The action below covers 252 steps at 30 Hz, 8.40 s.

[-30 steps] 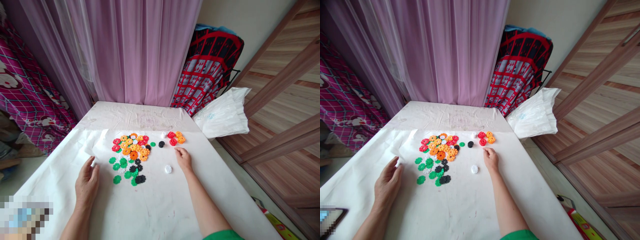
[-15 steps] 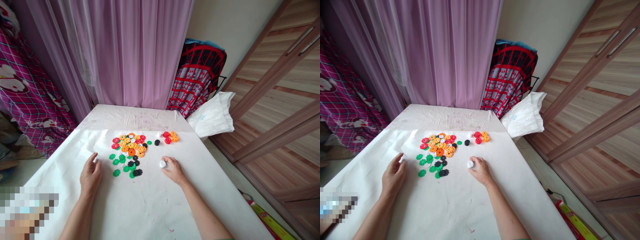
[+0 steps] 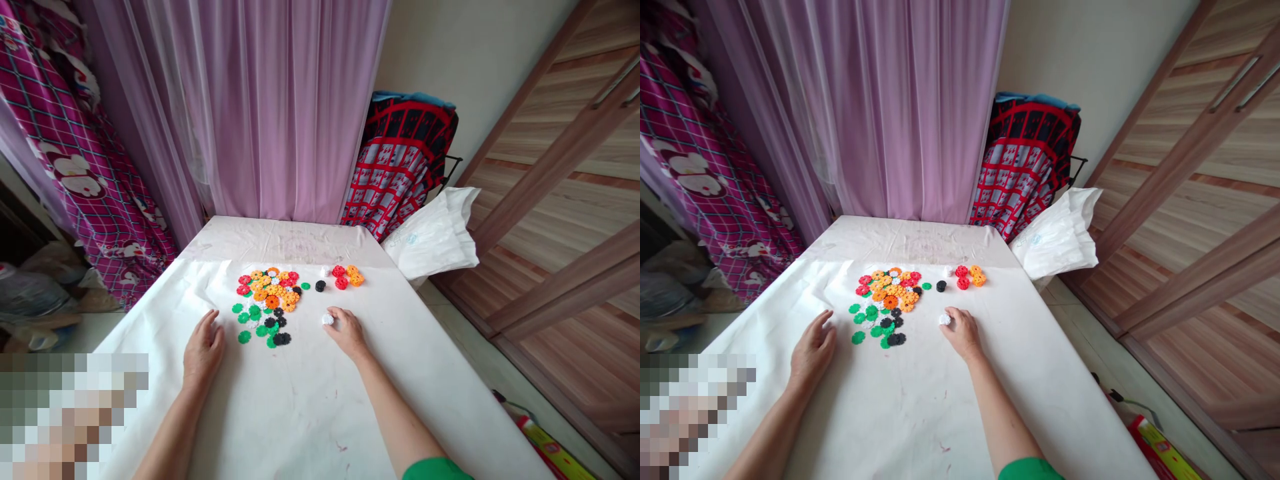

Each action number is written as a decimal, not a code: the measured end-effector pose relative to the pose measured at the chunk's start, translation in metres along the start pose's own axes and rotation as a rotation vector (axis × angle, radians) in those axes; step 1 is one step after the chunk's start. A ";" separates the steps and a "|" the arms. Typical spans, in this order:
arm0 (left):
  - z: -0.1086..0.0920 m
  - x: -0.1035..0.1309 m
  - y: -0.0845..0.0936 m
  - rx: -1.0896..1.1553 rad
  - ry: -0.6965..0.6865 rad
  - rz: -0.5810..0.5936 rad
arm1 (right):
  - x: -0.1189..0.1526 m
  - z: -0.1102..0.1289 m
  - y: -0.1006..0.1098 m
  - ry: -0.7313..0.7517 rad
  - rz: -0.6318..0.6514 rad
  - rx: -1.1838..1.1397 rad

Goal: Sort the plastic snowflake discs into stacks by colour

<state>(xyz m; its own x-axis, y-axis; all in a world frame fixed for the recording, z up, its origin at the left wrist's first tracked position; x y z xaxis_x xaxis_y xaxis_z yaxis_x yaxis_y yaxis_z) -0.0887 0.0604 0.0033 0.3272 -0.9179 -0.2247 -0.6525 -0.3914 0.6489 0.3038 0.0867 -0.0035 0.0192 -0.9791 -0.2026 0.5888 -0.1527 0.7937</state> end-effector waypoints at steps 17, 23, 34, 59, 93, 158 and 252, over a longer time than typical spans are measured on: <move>-0.023 0.024 -0.010 -0.341 -0.181 0.048 | -0.026 0.019 -0.017 0.009 -0.013 0.073; -0.028 0.021 -0.018 -0.391 -0.241 0.119 | -0.017 0.021 -0.001 0.065 -0.187 0.043; -0.033 0.020 -0.029 -0.439 -0.232 0.197 | 0.022 0.117 -0.044 0.452 0.053 0.052; -0.010 -0.033 -0.015 -0.168 -0.125 0.122 | -0.087 -0.006 0.032 -0.007 -0.419 0.055; -0.009 -0.033 -0.015 -0.183 -0.133 0.116 | -0.097 -0.003 -0.016 -0.139 -0.054 0.253; -0.010 -0.032 -0.017 -0.151 -0.107 0.148 | -0.032 0.119 -0.062 0.209 0.382 0.069; -0.008 -0.030 -0.016 -0.115 -0.112 0.118 | -0.121 0.048 0.008 0.011 0.048 0.131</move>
<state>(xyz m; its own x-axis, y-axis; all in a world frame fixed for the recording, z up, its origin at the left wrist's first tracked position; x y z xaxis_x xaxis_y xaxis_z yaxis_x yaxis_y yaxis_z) -0.0826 0.0948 0.0058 0.1705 -0.9610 -0.2175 -0.5972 -0.2764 0.7529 0.2671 0.1977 0.0549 0.0540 -0.9843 -0.1678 0.4762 -0.1224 0.8708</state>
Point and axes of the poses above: each hand's wrist, its own x-axis away from the middle knuckle, its own y-axis out of the back of the hand, z = x × y, the point moved 9 cm from there along -x, towards the middle knuckle, and after that the axes turned 5 degrees about z, right-handed, at the moved point
